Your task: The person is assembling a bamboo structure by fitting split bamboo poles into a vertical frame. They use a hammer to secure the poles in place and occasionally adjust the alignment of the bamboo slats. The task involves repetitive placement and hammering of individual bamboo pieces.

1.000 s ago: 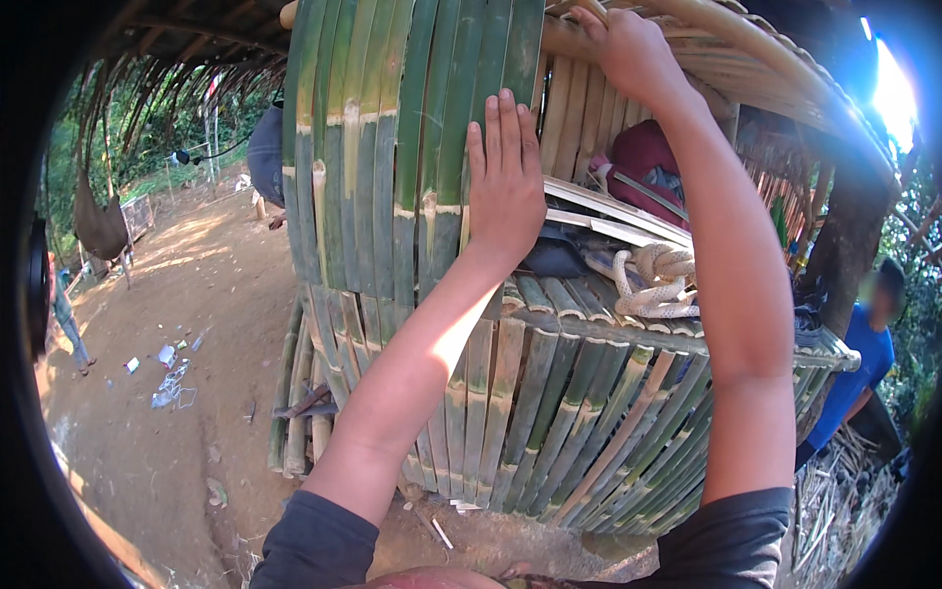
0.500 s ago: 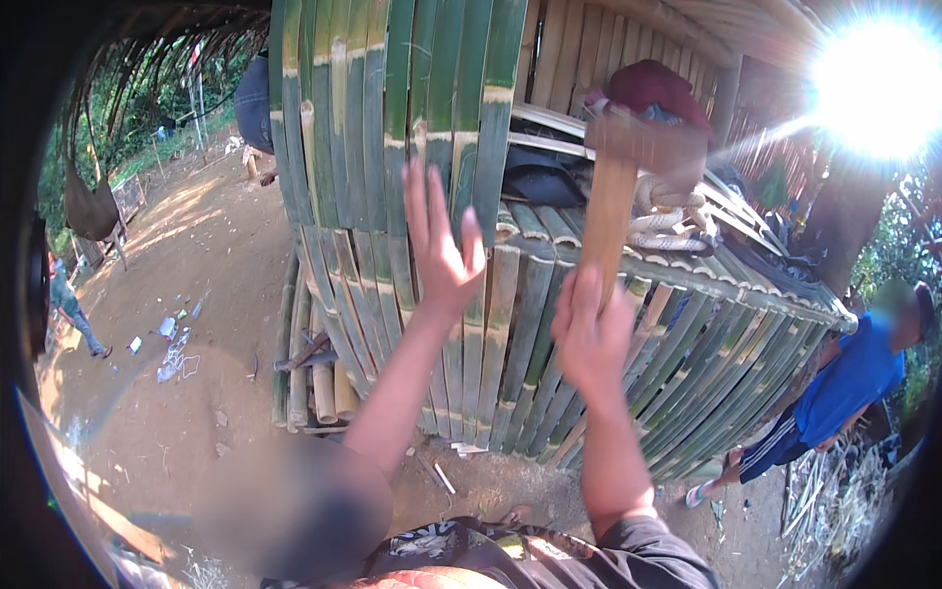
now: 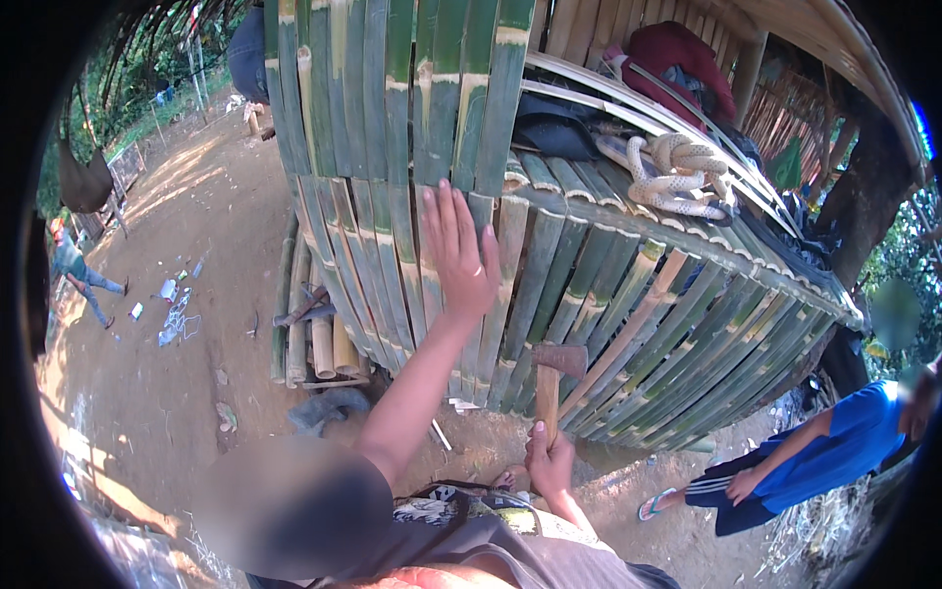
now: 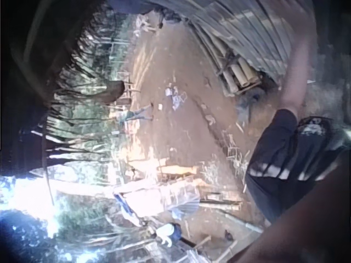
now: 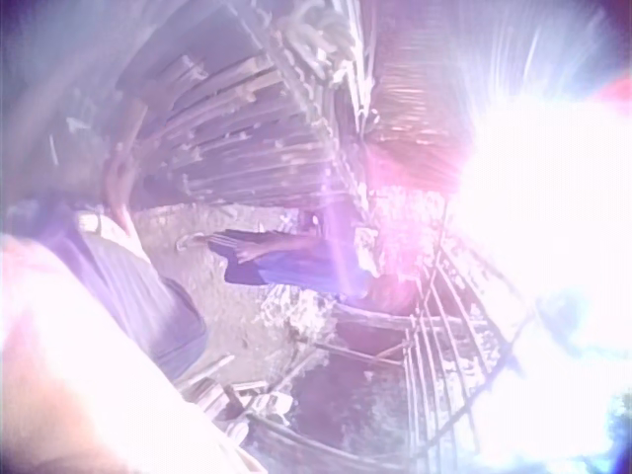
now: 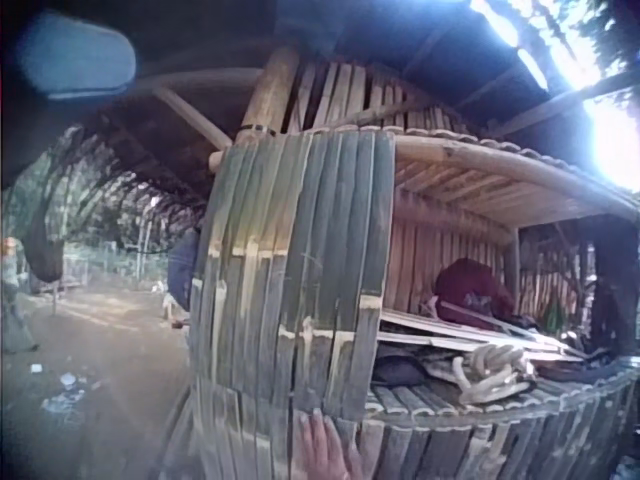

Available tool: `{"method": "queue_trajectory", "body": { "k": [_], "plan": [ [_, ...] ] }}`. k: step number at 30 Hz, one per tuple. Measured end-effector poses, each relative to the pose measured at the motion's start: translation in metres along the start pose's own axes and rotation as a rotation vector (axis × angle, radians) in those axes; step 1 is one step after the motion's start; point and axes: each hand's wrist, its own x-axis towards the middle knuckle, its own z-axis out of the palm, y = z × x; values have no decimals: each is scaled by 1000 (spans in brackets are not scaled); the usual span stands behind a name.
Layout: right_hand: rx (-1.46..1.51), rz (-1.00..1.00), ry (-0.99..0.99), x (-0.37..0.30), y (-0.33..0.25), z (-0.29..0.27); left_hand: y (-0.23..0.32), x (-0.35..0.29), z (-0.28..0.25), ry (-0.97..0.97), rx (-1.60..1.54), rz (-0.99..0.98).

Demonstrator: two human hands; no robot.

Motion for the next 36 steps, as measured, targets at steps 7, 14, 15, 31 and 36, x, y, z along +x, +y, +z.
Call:
{"method": "queue_trajectory", "body": {
  "k": [7, 14, 15, 31, 36],
  "plan": [
    [-66, -75, 29, -5, 11, -9, -30, 21, 1, 148, 111, 28],
    [-87, -65, 24, -11, 17, -5, -37, 22, 7, 287, -54, -25],
    [-89, -38, 17, -11, 15, -5, -37, 21, 9, 292, -31, -29],
    [-276, -366, -5, 40, -51, 23, -31, 16, 12, 253, -15, -85],
    [-594, -615, 68, 67, -101, 30, -32, 12, 14, 215, 21, -90]
  ]
}}
